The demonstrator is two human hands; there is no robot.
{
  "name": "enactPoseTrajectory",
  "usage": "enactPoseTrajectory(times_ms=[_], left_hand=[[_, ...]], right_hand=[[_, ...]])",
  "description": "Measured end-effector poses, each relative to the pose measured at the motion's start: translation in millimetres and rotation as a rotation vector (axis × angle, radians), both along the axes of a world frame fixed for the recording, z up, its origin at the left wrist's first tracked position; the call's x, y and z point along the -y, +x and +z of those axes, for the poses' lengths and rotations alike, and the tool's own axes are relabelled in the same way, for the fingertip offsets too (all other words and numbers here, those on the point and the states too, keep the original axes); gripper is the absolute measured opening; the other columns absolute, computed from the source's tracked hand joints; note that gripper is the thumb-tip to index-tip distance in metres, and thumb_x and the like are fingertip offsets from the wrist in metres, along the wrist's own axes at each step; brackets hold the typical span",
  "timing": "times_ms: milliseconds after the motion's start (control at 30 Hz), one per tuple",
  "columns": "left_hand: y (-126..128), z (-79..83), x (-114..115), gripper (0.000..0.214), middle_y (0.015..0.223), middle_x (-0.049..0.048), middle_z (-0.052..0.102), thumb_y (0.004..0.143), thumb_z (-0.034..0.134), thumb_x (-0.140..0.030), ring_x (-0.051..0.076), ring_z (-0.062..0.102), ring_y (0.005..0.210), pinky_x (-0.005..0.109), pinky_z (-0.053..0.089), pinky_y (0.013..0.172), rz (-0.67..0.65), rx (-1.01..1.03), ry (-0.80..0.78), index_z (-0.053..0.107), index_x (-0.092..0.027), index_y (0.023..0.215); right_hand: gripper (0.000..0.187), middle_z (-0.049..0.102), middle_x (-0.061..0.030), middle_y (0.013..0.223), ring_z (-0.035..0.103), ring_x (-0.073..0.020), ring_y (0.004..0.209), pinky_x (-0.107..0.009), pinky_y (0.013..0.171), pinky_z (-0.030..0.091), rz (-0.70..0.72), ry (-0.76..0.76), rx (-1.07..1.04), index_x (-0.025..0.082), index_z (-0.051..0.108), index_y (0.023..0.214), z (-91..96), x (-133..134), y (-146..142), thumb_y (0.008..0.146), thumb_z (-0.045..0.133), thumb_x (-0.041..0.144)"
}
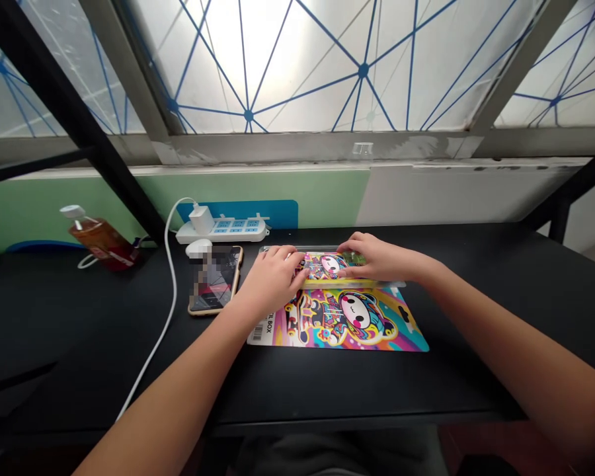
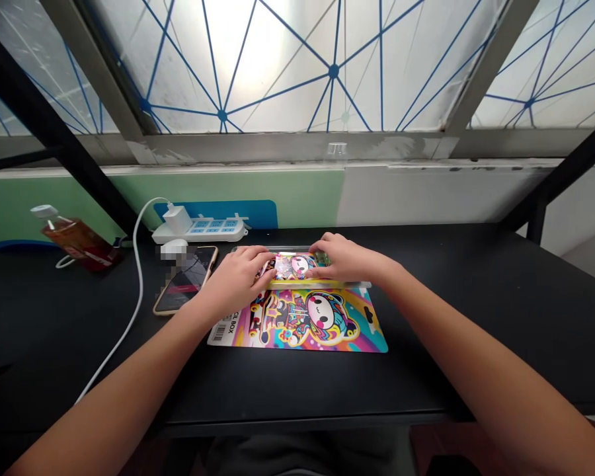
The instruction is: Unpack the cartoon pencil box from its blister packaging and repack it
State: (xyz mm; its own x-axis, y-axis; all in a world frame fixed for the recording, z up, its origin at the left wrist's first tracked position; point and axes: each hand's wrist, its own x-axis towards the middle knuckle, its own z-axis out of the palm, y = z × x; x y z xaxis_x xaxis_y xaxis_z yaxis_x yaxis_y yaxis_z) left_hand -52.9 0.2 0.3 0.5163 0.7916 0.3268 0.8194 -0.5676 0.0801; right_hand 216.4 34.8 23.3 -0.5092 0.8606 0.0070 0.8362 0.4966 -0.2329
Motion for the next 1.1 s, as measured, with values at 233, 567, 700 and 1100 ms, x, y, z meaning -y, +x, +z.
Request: enactPoseTrajectory(times_ms=[233, 567, 700, 1100], left_hand=[[1, -2.0, 0, 0.040, 0.138, 0.0109, 0.061, 0.104, 0.043, -0.040, 0.030, 0.051, 0.127, 0.047, 0.038, 0.106, 0.009, -0.001, -0.005, 0.056, -0.019, 0.135], [-14, 6.6, 1, 0.057, 0.138, 0.0126, 0.062, 0.098, 0.054, -0.052, 0.033, 0.051, 0.130, 0.055, 0.031, 0.112, 0.061, 0.096, 0.077, 0.048, -0.019, 0.144], [-25, 15.1, -6, 0.054, 0.123, 0.0100, 0.068, 0.090, 0.069, -0.050, 0.030, 0.057, 0.119, 0.048, 0.039, 0.107, 0.000, 0.120, 0.136, 0.058, -0.020, 0.133], [-23, 11.5, 103, 0.029, 0.121, 0.0089, 0.068, 0.092, 0.064, -0.017, 0.028, 0.059, 0.115, 0.047, 0.046, 0.103, -0.196, 0.217, 0.332, 0.059, -0.025, 0.120]], right_hand=[[0.056, 0.063, -0.0139, 0.114, 0.058, -0.0343, 0.109, -0.046, 0.087, 0.053, 0.014, 0.043, 0.011, 0.024, 0.070, 0.115, -4.1, -8, -2, 0.078, 0.068, 0.066], [0.048, 0.066, -0.0113, 0.118, 0.059, -0.0350, 0.113, -0.056, 0.100, 0.044, 0.004, 0.273, -0.137, 0.024, 0.059, 0.106, -12.8, 12, -4, 0.074, 0.077, 0.055], [0.033, 0.069, -0.0069, 0.109, 0.066, -0.0288, 0.101, -0.061, 0.116, 0.029, 0.019, 0.393, -0.202, 0.025, 0.055, 0.108, -11.4, 34, -9, 0.083, 0.073, 0.037], [0.073, 0.066, -0.0104, 0.126, 0.058, -0.0301, 0.126, -0.049, 0.104, 0.051, 0.133, 0.786, -0.103, 0.031, 0.023, 0.159, -26.0, 157, 13, 0.095, 0.053, 0.011]])
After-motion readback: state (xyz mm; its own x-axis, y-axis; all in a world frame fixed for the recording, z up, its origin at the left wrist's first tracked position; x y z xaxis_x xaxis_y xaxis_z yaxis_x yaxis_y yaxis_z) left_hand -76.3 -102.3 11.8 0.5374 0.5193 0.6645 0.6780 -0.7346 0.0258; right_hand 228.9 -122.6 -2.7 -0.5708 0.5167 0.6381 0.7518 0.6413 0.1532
